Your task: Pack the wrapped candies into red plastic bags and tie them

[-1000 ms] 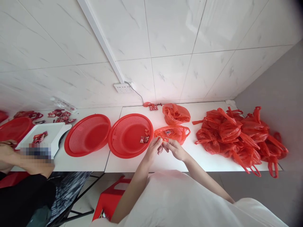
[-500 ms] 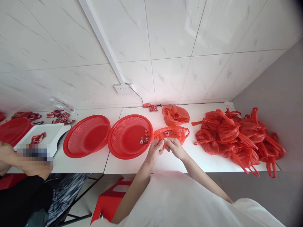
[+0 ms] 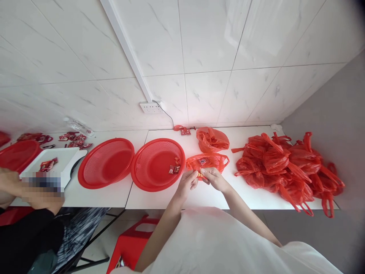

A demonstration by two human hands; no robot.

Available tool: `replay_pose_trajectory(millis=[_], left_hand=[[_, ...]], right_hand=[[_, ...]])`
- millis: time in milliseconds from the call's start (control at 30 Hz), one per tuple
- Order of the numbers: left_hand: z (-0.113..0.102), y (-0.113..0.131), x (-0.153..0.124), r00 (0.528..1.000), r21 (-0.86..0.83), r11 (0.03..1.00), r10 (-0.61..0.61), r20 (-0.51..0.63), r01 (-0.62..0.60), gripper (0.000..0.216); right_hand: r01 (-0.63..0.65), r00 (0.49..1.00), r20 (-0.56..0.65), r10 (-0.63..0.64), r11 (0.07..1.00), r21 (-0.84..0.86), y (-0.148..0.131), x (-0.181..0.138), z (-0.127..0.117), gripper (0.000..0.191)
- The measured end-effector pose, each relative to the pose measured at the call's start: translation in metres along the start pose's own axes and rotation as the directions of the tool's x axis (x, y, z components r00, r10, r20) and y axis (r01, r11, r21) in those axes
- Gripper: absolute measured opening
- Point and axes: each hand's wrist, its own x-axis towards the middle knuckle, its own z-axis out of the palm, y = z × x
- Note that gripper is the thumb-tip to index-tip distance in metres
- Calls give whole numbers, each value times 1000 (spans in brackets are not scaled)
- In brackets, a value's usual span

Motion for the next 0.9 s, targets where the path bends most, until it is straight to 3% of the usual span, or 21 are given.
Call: replay_pose_trajectory(millis=[233, 400, 633, 767, 900], left_hand=[[3, 13, -3, 1000, 82, 996, -27, 5, 26, 41], [10, 4, -5, 990, 100, 994, 60, -131, -47, 44], [9, -8, -5, 963, 171, 978, 156, -220, -120, 48], [7, -4, -7, 992, 228, 974, 25, -122, 4, 54], [5, -1, -7, 994, 46, 993, -105, -38, 107, 55]], right_hand=[[-2, 998, 65, -1, 999, 49, 4, -2, 4, 49], [-43, 997, 72, 37, 996, 81, -2, -1, 6, 48], [48, 975, -220, -36, 998, 49, 6, -1, 7, 39], [135, 959, -238, -155, 986, -99, -3, -7, -6, 26], [226, 967, -34, -252, 913, -338, -15, -15, -14, 21]])
